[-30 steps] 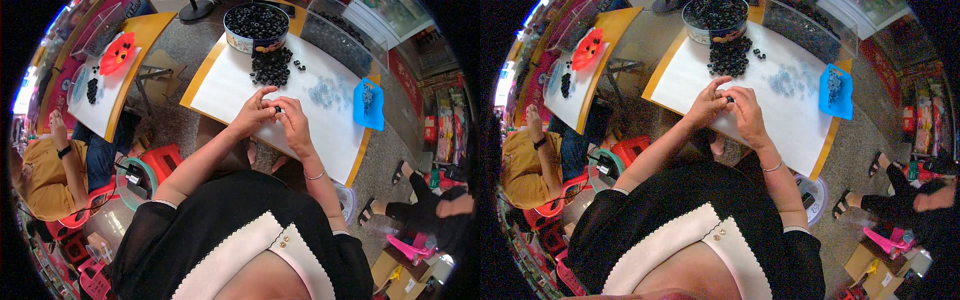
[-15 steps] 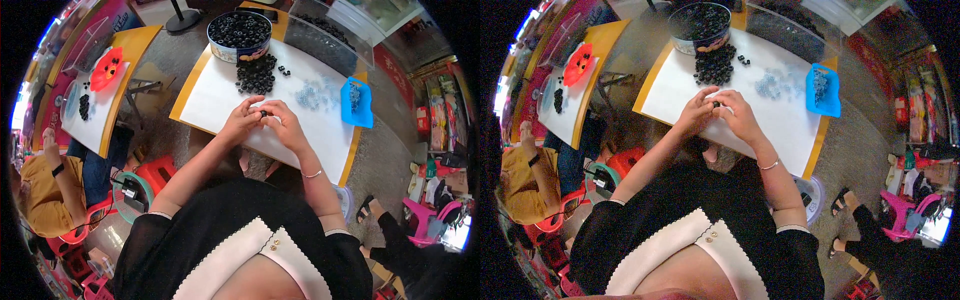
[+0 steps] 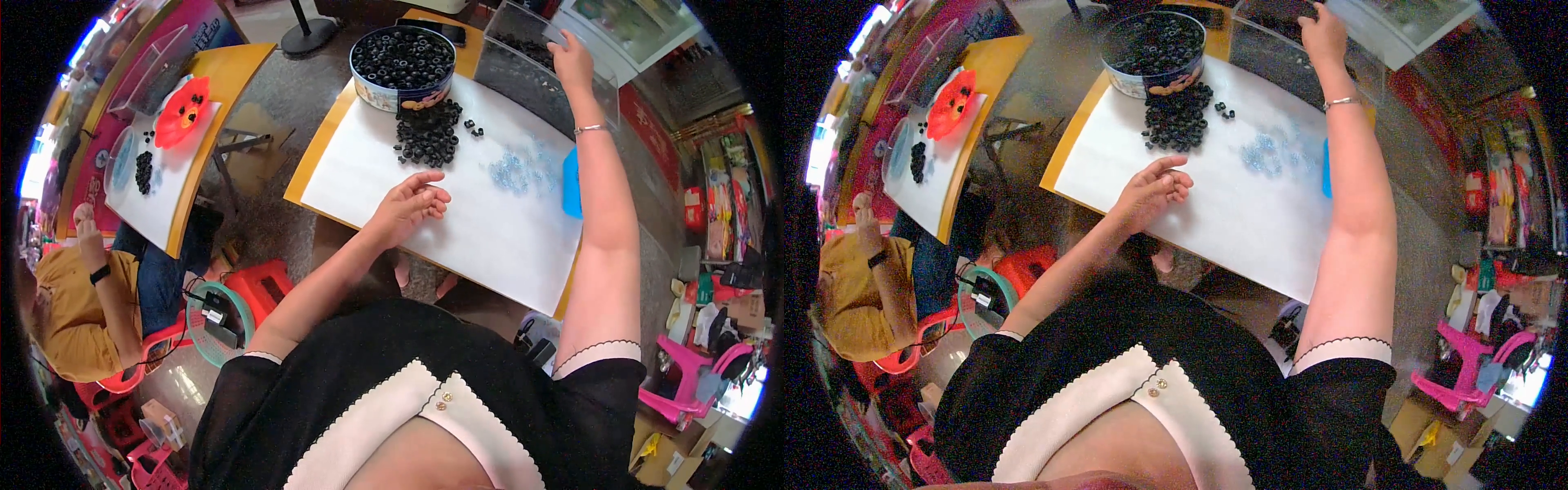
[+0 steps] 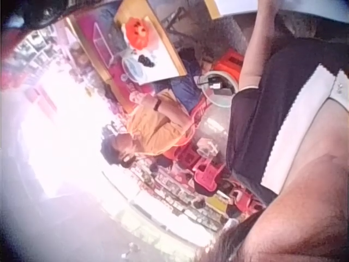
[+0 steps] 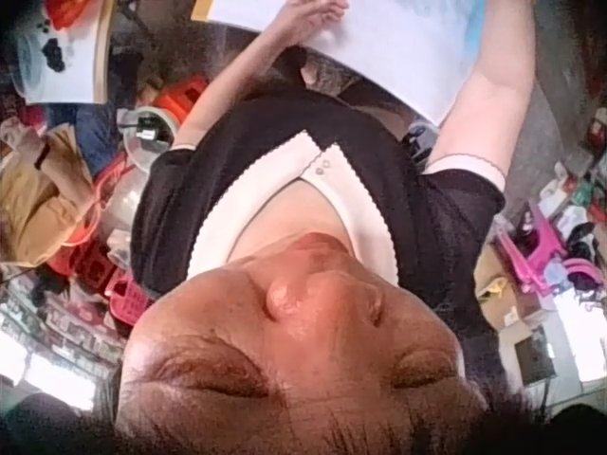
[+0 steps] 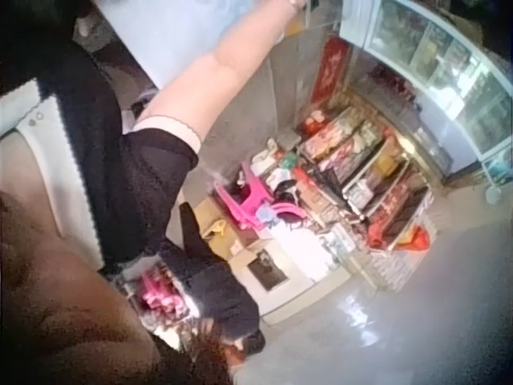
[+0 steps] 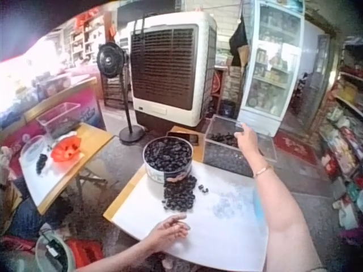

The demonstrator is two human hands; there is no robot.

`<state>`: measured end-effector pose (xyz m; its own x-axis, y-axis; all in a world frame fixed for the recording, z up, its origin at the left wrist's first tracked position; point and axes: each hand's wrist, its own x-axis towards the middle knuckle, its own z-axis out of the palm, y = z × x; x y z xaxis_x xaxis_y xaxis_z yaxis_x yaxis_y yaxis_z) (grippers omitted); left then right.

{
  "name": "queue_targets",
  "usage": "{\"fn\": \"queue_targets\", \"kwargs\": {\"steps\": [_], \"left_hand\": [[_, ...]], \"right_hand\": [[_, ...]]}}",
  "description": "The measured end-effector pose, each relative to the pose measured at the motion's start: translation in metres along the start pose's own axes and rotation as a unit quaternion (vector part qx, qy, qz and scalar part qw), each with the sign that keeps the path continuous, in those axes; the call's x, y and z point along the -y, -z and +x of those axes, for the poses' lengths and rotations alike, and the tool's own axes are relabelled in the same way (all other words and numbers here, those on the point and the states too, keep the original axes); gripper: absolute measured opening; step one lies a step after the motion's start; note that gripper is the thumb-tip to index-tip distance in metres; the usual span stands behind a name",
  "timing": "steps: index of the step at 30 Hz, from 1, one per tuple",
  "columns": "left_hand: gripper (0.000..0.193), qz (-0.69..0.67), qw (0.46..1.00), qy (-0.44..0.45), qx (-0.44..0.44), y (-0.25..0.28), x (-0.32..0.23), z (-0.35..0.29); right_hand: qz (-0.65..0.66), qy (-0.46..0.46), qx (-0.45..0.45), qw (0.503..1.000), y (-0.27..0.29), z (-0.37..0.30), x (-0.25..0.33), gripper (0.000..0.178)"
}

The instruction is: The person assembles small components by taking black rings and pins from containers and inserting the pins into the rings by hand.

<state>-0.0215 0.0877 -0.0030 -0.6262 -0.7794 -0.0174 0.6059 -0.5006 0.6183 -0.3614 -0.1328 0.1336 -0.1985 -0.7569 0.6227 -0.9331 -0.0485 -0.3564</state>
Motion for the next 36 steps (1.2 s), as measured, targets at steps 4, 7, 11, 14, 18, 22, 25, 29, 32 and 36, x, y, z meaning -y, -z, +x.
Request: {"fn": "queue_targets", "kwargs": {"steps": [4, 7, 11, 14, 18, 22, 25, 29, 32, 36], "left_hand": [[0.040, -0.006, 1.000, -0.005, -0.018, 0.007, -0.002, -0.006], [0.040, -0.012, 1.000, 0.006, -0.012, 0.008, -0.001, -0.004], [0.040, -0.008, 1.000, 0.020, -0.020, 0.001, -0.005, -0.003], [0.040, -0.002, 1.000, 0.014, -0.010, 0.004, -0.002, -0.002], [0.039, -0.011, 1.000, 0.010, -0.012, 0.006, -0.001, -0.005], [0.035, -0.044, 0.998, -0.018, -0.051, 0.004, -0.001, -0.005], [0.033, -0.069, 0.994, -0.036, -0.070, 0.005, 0.001, -0.004], [0.026, -0.055, 0.994, -0.055, -0.078, 0.003, 0.003, -0.002], [0.023, -0.032, 0.992, -0.068, -0.099, 0.000, 0.006, -0.003], [0.021, -0.066, 0.989, -0.069, -0.113, 0.004, 0.006, -0.005]], "right_hand": [[0.152, 0.145, -0.036, 0.977, -0.016, -0.059, 0.073, 0.024], [0.225, 0.136, 0.120, 0.957, -0.033, -0.123, 0.112, 0.016], [0.142, 0.160, 0.208, 0.955, -0.050, -0.167, 0.136, 0.016], [0.068, 0.150, 0.224, 0.961, -0.055, -0.177, 0.143, 0.015], [0.249, 0.084, 0.204, 0.943, -0.045, -0.184, 0.140, 0.016], [0.429, -0.124, 0.266, 0.854, 0.007, -0.220, 0.157, 0.014], [0.424, -0.102, 0.233, 0.869, 0.032, -0.252, 0.169, 0.014], [0.380, -0.028, 0.147, 0.913, 0.031, -0.283, 0.174, 0.019], [0.315, 0.062, 0.096, 0.942, 0.037, -0.289, 0.180, 0.026], [0.333, 0.034, 0.092, 0.938, 0.048, -0.296, 0.183, 0.023]]}}
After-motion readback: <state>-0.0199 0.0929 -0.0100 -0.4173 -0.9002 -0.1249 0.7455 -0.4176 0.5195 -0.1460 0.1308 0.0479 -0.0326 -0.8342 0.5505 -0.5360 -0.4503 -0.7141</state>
